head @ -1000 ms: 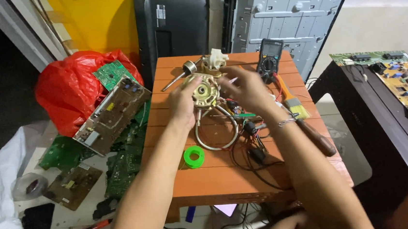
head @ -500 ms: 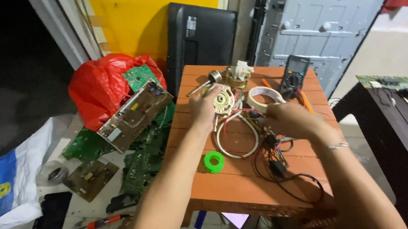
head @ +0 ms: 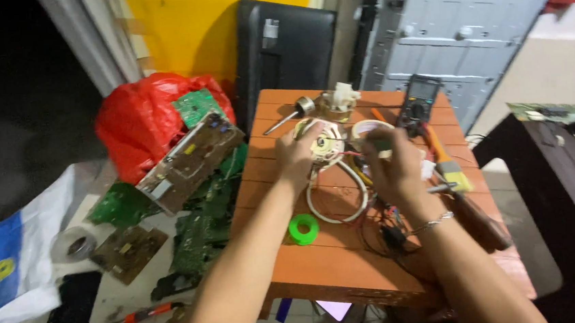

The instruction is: The person cleans a disassembled motor component with a white cloth and then reassembles the parts by hand. They handle the motor housing, rotor, and wires on a wooden table cluttered with tools and electronic parts.

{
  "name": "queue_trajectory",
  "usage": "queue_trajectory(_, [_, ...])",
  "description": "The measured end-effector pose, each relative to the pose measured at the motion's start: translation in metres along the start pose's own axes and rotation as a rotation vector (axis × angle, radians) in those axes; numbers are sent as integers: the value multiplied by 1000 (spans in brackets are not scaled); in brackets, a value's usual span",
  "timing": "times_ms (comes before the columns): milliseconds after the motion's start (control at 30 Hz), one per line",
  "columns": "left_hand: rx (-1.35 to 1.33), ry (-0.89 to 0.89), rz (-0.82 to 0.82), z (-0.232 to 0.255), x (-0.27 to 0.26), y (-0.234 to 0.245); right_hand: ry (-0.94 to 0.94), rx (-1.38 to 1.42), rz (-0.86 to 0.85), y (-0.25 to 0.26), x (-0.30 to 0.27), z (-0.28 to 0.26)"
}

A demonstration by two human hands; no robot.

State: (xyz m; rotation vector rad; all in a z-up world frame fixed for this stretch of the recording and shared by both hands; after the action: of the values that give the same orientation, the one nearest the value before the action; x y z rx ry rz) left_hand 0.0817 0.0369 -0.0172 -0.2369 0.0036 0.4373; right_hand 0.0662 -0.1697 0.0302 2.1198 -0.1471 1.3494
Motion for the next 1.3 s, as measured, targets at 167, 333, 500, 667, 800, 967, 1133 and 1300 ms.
queue_trajectory(167, [-66, 26, -57, 23, -21, -2, 56, 14, 34, 13, 10, -28])
queue_trajectory(333, [-104, -1, -80, 24, -18, -4, 140, 39, 37, 5, 13, -40])
queue_trajectory(500, [-79, -31, -52, 10, -7, -5, 295, -22, -20, -2, 28, -69])
queue_trajectory(667, [-60, 36, 15, 3, -5, -3, 408, -147, -112, 0, 59, -98])
queue_trajectory(800, [-9, 43, 86, -63, 53, 8, 441, -241, -207, -6, 77, -123])
queue_trajectory(967, [14, 132, 48, -20, 12, 5, 415, -258, -319, -21, 71, -110])
queue_trajectory(1133, [-101, 129, 31, -7, 3, 1, 386, -257, -409, -27, 73, -111])
queue_trajectory(1300, [-61, 170, 33, 10, -11, 2, 412, -332, -432, -36, 71, -111])
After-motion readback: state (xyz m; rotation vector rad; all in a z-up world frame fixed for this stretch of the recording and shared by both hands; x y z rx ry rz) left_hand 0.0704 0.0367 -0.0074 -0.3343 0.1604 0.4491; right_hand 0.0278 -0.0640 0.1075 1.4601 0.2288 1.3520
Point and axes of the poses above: each hand's wrist, its own x-axis towards the middle knuckle, its own y-axis out of the back of the hand, z = x × y, the point moved 7 cm from there along x, towards the middle knuckle, and after that the axes turned 5 degrees about -x, right-handed, at the moved point
